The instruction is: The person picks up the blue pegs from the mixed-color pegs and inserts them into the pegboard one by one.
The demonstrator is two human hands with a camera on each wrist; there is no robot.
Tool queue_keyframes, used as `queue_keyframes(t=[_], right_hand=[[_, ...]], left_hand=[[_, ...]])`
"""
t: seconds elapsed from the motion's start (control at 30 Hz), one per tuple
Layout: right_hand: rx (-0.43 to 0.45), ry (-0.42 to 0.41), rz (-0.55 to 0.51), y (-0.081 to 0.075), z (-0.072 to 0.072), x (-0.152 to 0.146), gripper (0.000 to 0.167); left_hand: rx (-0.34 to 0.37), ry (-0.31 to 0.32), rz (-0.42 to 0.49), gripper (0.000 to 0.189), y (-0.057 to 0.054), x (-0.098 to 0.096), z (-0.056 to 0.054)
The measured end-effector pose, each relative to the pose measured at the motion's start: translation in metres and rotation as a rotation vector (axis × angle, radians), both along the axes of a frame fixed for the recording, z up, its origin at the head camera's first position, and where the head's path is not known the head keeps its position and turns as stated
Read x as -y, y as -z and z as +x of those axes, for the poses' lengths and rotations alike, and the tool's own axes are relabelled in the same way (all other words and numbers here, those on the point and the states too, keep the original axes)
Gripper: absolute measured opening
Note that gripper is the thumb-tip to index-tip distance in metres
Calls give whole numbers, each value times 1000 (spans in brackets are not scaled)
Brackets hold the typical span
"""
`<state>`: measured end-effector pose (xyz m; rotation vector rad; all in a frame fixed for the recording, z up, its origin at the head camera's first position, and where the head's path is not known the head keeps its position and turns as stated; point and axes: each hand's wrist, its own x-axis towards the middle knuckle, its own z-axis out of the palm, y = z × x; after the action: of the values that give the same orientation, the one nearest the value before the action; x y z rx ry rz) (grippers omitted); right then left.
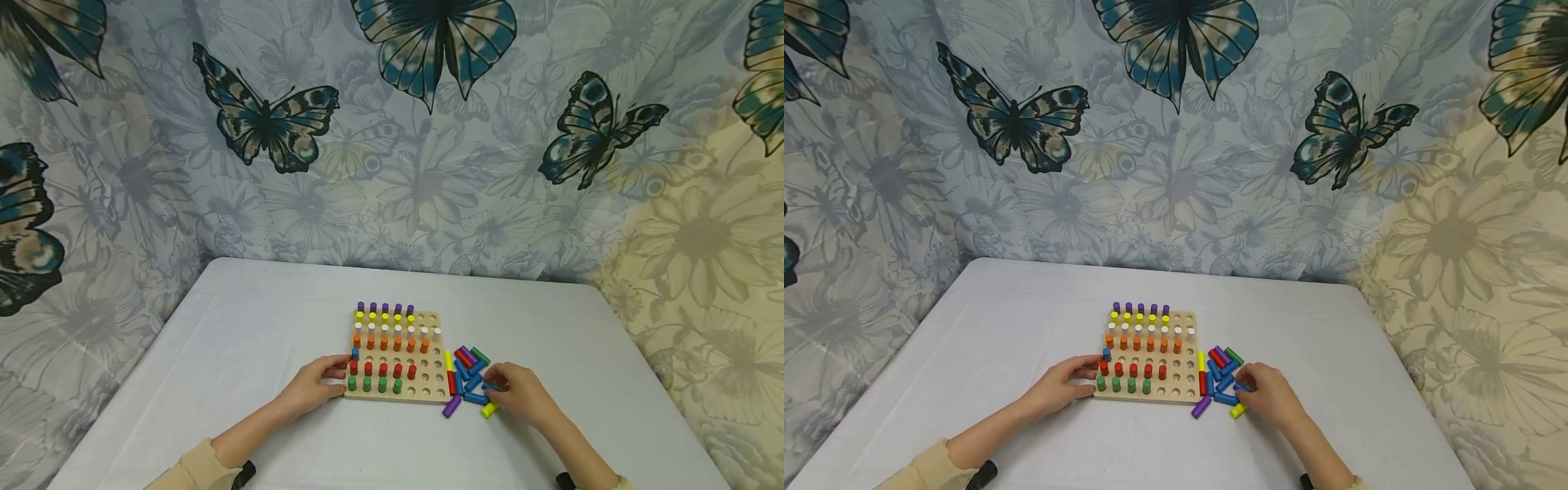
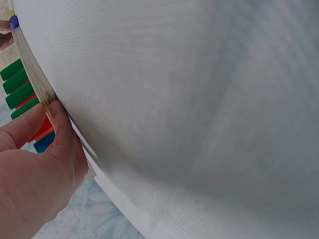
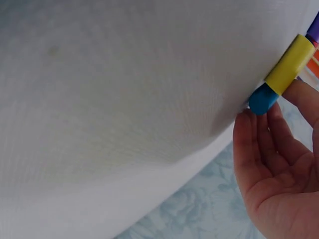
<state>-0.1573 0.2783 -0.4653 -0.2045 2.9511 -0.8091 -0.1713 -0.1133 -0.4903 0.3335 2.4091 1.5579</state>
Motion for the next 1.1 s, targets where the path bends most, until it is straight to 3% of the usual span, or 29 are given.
queue_keyframes(t=[0.6,1.1], right_hand=[[-22,-42,-24,-4,1,-2,18],[-59,-20,-91,-14,-3,1,17]], left_hand=[[10,-8,-10,54,-1,0,1],[5,-2,-28,53,2,0,-1]])
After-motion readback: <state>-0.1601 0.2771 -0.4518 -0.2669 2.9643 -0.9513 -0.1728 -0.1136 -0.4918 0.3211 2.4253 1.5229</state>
